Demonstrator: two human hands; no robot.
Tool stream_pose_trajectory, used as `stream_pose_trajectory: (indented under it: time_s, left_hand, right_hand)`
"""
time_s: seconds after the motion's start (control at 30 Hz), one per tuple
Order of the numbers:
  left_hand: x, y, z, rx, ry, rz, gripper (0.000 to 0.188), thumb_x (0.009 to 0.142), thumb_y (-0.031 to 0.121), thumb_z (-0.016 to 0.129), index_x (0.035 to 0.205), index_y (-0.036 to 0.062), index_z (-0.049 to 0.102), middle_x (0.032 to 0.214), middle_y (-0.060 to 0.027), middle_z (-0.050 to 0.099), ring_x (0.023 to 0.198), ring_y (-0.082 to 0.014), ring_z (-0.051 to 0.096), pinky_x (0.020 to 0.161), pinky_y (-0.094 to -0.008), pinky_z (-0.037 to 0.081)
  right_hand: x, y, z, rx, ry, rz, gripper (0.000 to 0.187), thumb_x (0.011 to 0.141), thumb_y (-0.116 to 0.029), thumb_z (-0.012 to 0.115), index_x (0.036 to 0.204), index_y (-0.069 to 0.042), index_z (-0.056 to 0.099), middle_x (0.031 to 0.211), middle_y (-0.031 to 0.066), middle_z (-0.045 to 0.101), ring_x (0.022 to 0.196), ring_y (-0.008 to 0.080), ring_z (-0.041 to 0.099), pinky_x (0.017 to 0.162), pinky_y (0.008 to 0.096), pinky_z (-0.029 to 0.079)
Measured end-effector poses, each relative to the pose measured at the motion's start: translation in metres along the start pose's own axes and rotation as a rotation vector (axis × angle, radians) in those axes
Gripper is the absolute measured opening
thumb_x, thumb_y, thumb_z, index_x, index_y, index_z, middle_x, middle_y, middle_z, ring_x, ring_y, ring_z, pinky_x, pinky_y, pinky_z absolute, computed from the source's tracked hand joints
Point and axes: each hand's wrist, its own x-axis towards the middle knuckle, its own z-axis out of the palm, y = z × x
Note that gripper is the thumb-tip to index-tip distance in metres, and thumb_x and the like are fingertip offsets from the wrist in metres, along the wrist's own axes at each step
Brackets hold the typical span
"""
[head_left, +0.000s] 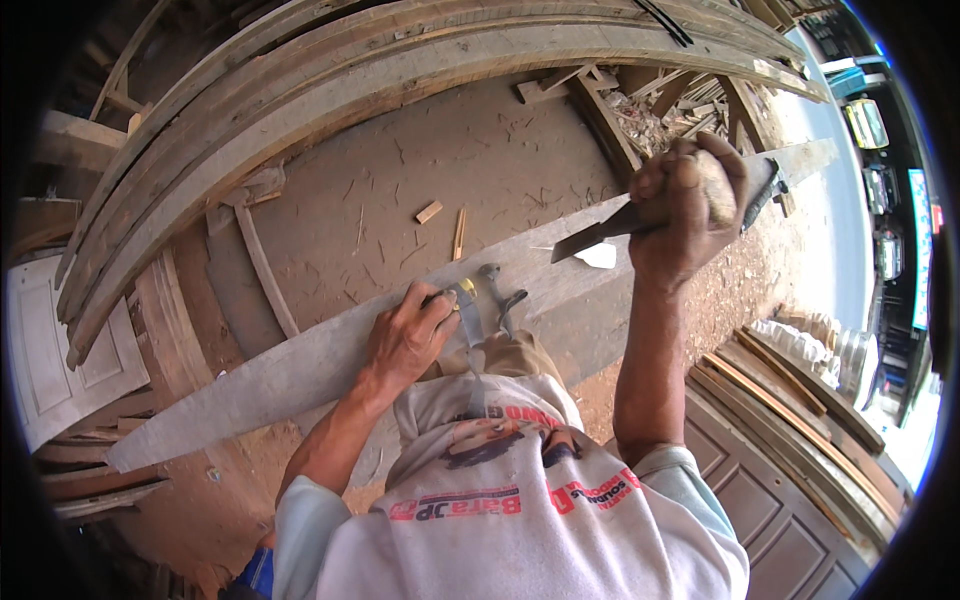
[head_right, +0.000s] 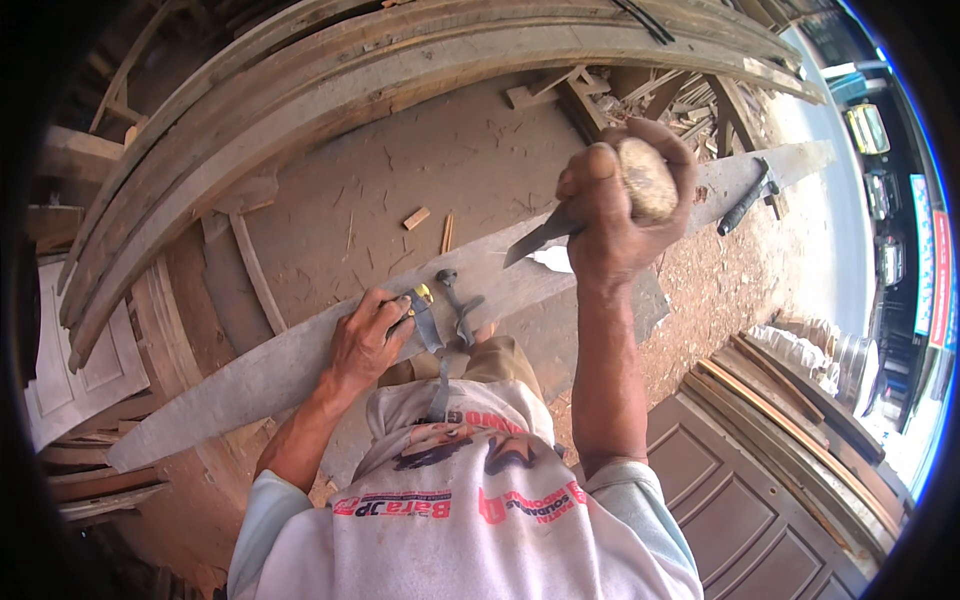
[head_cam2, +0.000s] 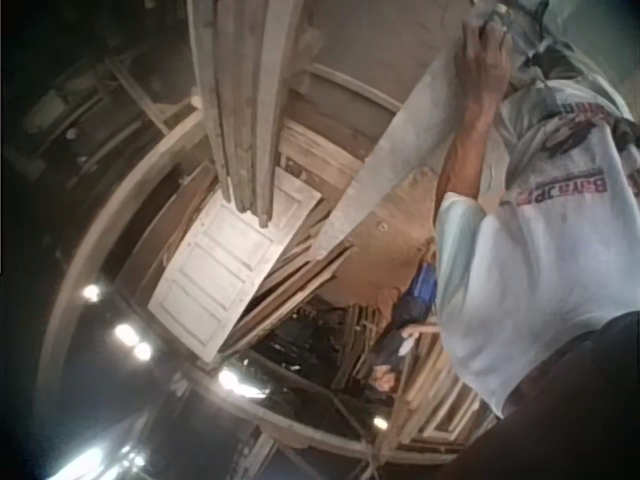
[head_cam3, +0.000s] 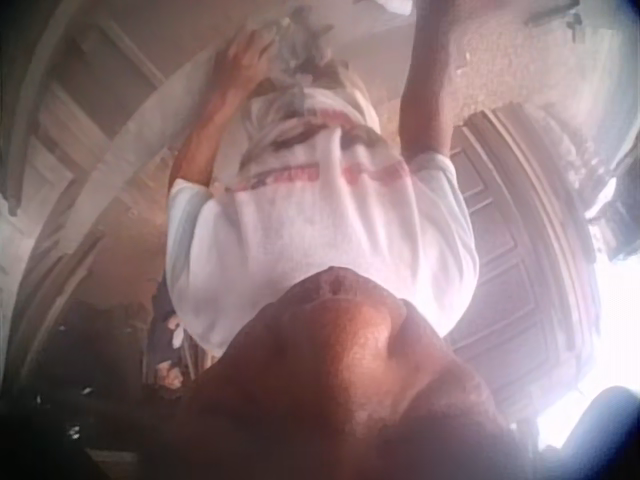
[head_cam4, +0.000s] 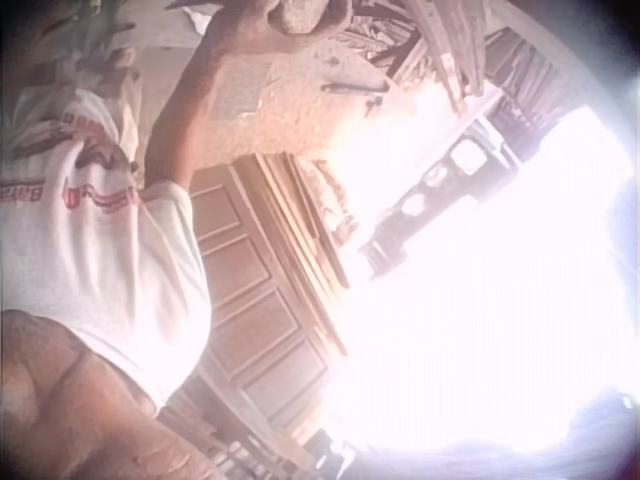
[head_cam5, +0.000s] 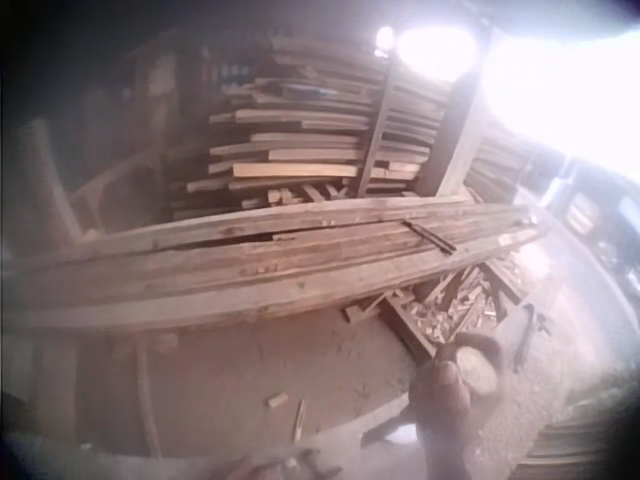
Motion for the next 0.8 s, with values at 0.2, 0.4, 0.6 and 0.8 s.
stream_pose_trajectory:
  time_s: [0.2,0.4,0.6,0.8]
  left_hand:
    - [0.0,0.002,-0.002,0.003,-0.033,-0.04,0.024,0.091,0.012,0.08,0.111,0.0118,0.068,0.108,-0.0088,0.065,0.082,-0.0362,0.075,0.065,-0.0467,0.064]
    - [-0.002,0.0,-0.001,-0.006,-0.035,-0.054,0.025,0.091,0.013,0.08,0.112,0.011,0.069,0.108,-0.0103,0.065,0.082,-0.0373,0.075,0.065,-0.0465,0.064]
    - [-0.002,0.0,0.0,-0.005,-0.04,-0.055,0.023,0.091,0.013,0.08,0.112,0.0094,0.07,0.108,-0.0097,0.065,0.082,-0.0347,0.076,0.066,-0.0445,0.065]
    - [-0.001,0.0,0.0,-0.003,-0.037,-0.052,0.024,0.091,0.013,0.081,0.112,0.0088,0.07,0.109,-0.0091,0.066,0.083,-0.0333,0.076,0.066,-0.0435,0.065]
  right_hand:
    - [-0.019,0.022,0.001,-0.152,-0.07,-0.006,0.042,0.095,-0.007,0.079,0.129,0.003,0.055,0.099,0.015,0.067,0.067,0.0194,0.066,0.058,0.0331,0.057]
    - [-0.024,0.034,-0.005,-0.161,-0.103,-0.004,0.043,0.096,-0.006,0.076,0.132,0.004,0.054,0.102,0.0171,0.065,0.071,0.0216,0.066,0.06,0.0358,0.057]
    - [-0.027,0.038,-0.006,-0.165,-0.111,0.015,0.043,0.096,-0.007,0.077,0.131,0.004,0.055,0.101,0.0166,0.065,0.073,0.0217,0.066,0.06,0.0361,0.058]
    - [-0.028,0.041,-0.005,-0.145,-0.101,0.027,0.044,0.095,-0.008,0.078,0.13,0.004,0.055,0.1,0.016,0.066,0.073,0.0216,0.067,0.06,0.0359,0.058]
